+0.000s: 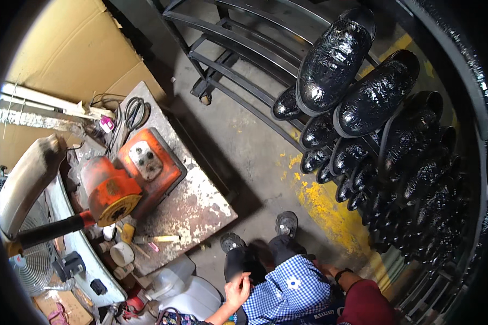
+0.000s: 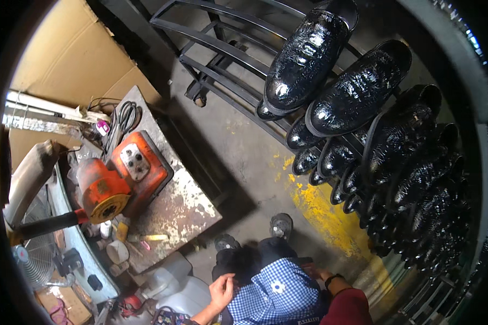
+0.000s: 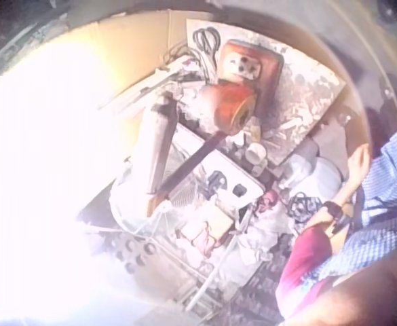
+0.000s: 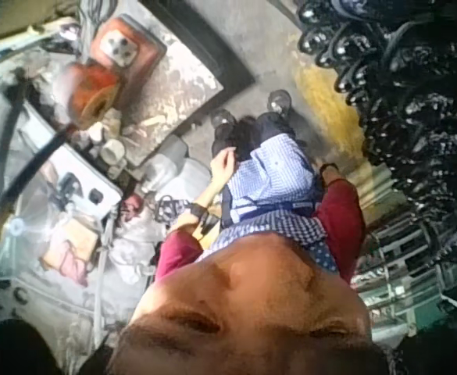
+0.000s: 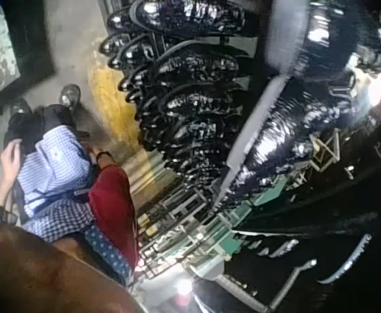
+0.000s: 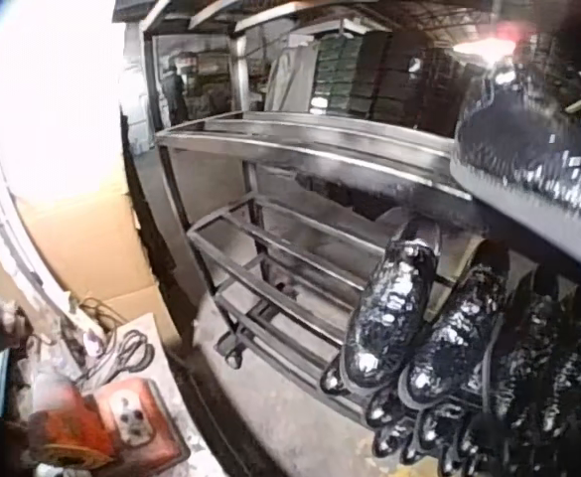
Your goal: The recorder is inspecting and handling manufactured black shoes on a storage rack.
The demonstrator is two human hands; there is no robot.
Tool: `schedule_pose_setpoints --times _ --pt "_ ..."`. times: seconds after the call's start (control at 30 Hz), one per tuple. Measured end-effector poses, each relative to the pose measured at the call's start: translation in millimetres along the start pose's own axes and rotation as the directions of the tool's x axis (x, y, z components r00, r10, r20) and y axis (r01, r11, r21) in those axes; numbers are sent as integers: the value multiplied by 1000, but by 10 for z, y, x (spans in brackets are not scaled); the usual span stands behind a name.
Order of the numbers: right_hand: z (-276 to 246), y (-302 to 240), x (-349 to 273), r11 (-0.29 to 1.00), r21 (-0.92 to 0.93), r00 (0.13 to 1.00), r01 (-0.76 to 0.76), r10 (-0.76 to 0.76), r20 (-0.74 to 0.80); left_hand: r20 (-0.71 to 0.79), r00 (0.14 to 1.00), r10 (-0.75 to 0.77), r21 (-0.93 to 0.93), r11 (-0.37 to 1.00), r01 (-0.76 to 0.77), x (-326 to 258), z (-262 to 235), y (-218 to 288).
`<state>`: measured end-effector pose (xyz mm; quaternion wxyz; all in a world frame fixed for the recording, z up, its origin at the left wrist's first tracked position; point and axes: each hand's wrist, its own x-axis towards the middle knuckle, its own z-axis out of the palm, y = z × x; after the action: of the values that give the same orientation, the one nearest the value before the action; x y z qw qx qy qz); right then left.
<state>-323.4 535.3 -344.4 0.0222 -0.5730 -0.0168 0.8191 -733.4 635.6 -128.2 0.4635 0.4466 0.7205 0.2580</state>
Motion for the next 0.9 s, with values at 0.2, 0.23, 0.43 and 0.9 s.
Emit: schedule_pose_setpoints --times 0.2,0.23,0.43,0.9 --pt "-37 -194 783 991 41 992 125 -126 30 44 997 67 -14 998 -67 168 13 -2" --pt "-29 -291 851 989 39 989 140 -141 37 37 996 81 -14 997 -80 181 11 0" --pt "-62 -825 1059 967 48 968 249 -250 18 4 993 119 43 992 -119 270 26 151" --pt "-151 -1016 825 879 173 891 445 -415 -185 -32 908 417 16 909 -417 468 253 -321"
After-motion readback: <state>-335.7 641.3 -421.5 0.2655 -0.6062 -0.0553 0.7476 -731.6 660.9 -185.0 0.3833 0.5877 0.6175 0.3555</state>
